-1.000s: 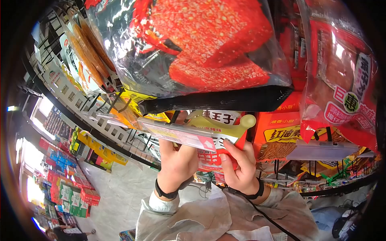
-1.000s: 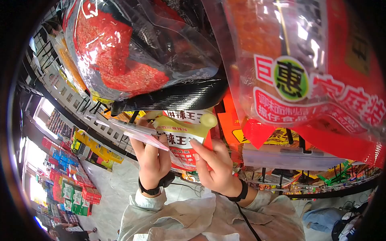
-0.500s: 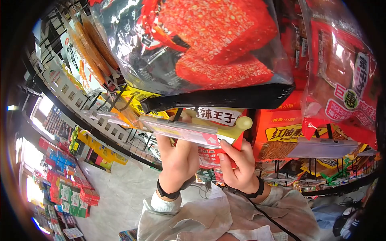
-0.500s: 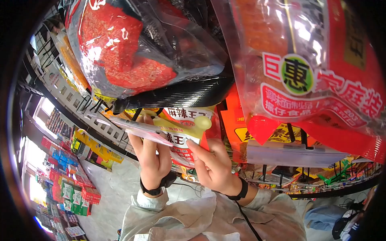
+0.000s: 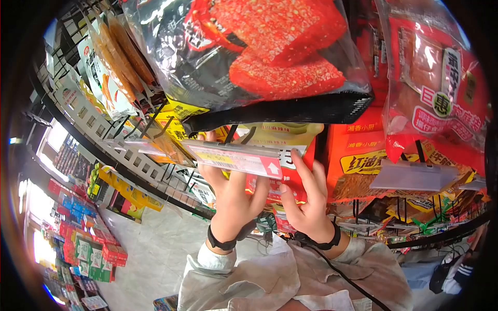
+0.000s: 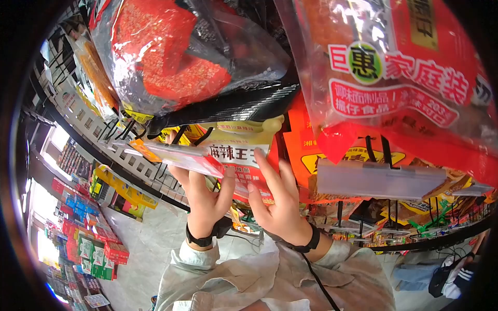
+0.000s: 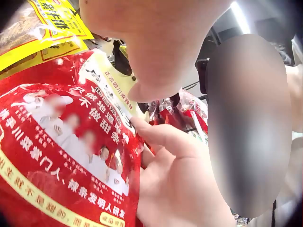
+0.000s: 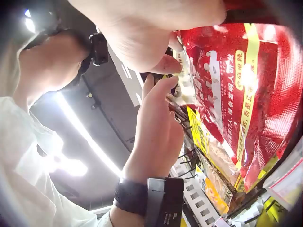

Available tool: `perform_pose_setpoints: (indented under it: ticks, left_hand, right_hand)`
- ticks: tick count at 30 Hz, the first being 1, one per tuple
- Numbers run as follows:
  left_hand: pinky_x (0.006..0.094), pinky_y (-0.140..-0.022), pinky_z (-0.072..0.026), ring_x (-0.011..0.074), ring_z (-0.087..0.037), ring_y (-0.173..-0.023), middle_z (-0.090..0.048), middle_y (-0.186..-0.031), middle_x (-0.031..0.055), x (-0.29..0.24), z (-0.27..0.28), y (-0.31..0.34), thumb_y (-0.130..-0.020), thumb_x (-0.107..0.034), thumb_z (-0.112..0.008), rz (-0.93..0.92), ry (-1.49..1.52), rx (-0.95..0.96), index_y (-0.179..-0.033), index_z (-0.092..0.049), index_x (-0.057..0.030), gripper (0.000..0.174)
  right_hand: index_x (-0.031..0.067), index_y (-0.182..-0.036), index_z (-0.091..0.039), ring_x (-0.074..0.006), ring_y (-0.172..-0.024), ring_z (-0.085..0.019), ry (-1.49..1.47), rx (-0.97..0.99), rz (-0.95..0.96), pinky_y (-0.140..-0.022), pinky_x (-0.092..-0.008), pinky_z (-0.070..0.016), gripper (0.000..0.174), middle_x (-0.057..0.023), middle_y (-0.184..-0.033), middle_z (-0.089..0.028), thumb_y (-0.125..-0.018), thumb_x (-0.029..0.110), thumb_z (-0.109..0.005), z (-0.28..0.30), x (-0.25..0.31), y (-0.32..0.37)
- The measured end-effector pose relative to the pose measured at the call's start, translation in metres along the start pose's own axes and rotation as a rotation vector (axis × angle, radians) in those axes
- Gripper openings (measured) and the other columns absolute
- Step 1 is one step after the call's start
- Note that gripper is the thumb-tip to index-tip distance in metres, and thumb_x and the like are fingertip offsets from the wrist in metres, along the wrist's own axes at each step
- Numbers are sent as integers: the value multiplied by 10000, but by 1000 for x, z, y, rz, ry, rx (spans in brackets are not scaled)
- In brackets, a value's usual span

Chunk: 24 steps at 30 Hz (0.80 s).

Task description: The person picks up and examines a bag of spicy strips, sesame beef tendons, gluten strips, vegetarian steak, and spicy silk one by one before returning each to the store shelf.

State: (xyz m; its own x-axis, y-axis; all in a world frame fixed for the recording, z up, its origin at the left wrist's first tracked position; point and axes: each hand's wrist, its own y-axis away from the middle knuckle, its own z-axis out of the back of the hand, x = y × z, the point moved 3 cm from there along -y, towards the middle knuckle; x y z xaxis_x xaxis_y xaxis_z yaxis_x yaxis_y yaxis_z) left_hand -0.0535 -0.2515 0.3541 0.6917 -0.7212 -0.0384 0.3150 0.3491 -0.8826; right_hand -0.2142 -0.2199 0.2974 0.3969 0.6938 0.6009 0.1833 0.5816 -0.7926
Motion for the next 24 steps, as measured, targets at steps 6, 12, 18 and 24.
perform_pose_setpoints:
  ticks: [6, 12, 18, 24]
  left_hand:
    - [576, -1211, -207, 467, -413, -1422, -470, -1549, 272, 4, -5, 8, -849, -158, -764, -26, 74, 136, -1387, -608, 16, 586]
    - [560, -1215, -243, 484, -336, -1501, -401, -1602, 301, 17, -11, -3, -899, -190, -758, -12, 190, 275, -1409, -619, -43, 548]
    - [550, -1217, -294, 467, -355, -1495, -411, -1598, 255, 15, 34, 38, -910, -166, -746, 53, 337, 286, -1424, -626, -69, 537]
    - [435, -1019, -513, 352, -657, -1184, -678, -1304, 196, 40, 89, 127, -901, -53, -729, 228, 643, 460, -1315, -690, -46, 417]
  right_hand:
    - [-72, -1535, -456, -402, -1221, -564, 55, -18, 4, -1064, -460, -458, 681, -284, -1393, -547, -910, 66, -691, -5, 12, -1]
    - [-18, -1555, -442, -436, -1327, -523, 127, -63, -54, -1121, -470, -426, 696, -310, -1493, -467, -910, 65, -689, -13, 17, 3]
    - [7, -1548, -463, -443, -1445, -445, 236, -60, -85, -1197, -473, -351, 687, -298, -1580, -396, -904, 42, -699, -17, 41, 42]
    - [-16, -1221, -689, -309, -1190, -654, 97, -50, -163, -1038, -399, -493, 297, -193, -1279, -677, -926, 17, -679, -8, 59, 111]
